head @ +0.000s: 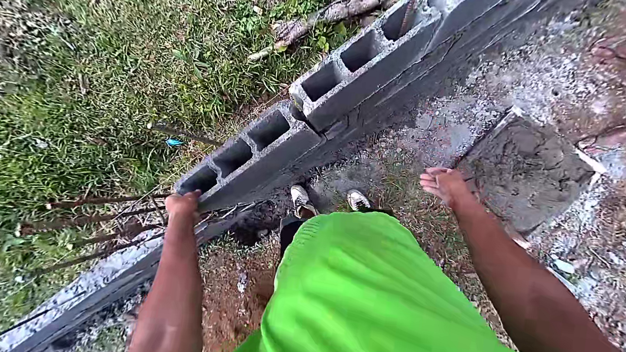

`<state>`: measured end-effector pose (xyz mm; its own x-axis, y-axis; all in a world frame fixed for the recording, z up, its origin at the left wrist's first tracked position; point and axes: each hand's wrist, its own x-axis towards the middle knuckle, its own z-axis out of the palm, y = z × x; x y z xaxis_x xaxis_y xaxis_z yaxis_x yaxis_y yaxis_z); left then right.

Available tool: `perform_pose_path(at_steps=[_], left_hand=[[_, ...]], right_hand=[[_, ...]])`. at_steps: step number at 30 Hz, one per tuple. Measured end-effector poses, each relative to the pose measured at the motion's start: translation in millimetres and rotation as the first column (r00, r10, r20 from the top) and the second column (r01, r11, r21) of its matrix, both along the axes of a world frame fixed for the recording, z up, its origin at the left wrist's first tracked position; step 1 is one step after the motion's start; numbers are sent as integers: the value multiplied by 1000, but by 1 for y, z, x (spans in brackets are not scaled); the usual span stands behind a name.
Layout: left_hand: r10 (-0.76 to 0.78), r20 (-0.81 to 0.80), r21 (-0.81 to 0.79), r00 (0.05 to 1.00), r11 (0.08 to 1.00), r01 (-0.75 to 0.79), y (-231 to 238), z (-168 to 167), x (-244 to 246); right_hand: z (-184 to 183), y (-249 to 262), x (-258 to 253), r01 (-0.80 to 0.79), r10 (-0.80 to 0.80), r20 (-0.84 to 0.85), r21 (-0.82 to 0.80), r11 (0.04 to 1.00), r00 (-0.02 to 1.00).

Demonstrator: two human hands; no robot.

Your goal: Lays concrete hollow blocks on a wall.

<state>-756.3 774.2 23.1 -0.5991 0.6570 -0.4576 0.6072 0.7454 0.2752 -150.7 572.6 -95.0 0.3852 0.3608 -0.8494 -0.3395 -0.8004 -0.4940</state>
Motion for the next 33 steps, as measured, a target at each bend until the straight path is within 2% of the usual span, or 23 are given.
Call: perform_pose_path(at_steps=[2,5,8,11,14,16,19,24,29,33], left_hand=[[-4,-15,-7,1000,1000,4,9,0,3],[18,-25,-7,1000,1000,-18,-2,-9,-5],[19,-16,-11,1000,1000,-19,5,-5,-2],[37,-8,-26,999,999,-37,3,-4,-4],[31,-4,-30,999,999,-32,7,-10,-8],[48,28,-8,998,999,-48,6,-10,-7],[66,53,21,996,998,-67,4,-10,-7],[91,60,21,994,995,-93,7,-7,-2],[123,80,27,989,992,-126,9,-9,-3],[138,95,-6,986,990,-138,11,5,7]], right_hand=[[-19,-65,7,-52,55,12,-178,983,998],[2,-144,-5,-103,113,-1,-407,907,994],[26,-156,-18,-66,81,16,-443,894,997],[21,-146,-26,-89,94,-5,-383,919,996],[18,-95,-28,-89,99,27,-257,962,995],[23,-54,-31,-162,171,36,-176,971,985],[30,3,-29,-334,340,69,-81,939,938],[53,72,-51,-464,446,167,94,881,879],[87,119,-105,-684,640,251,177,707,726],[115,151,-142,-870,775,398,181,458,491]])
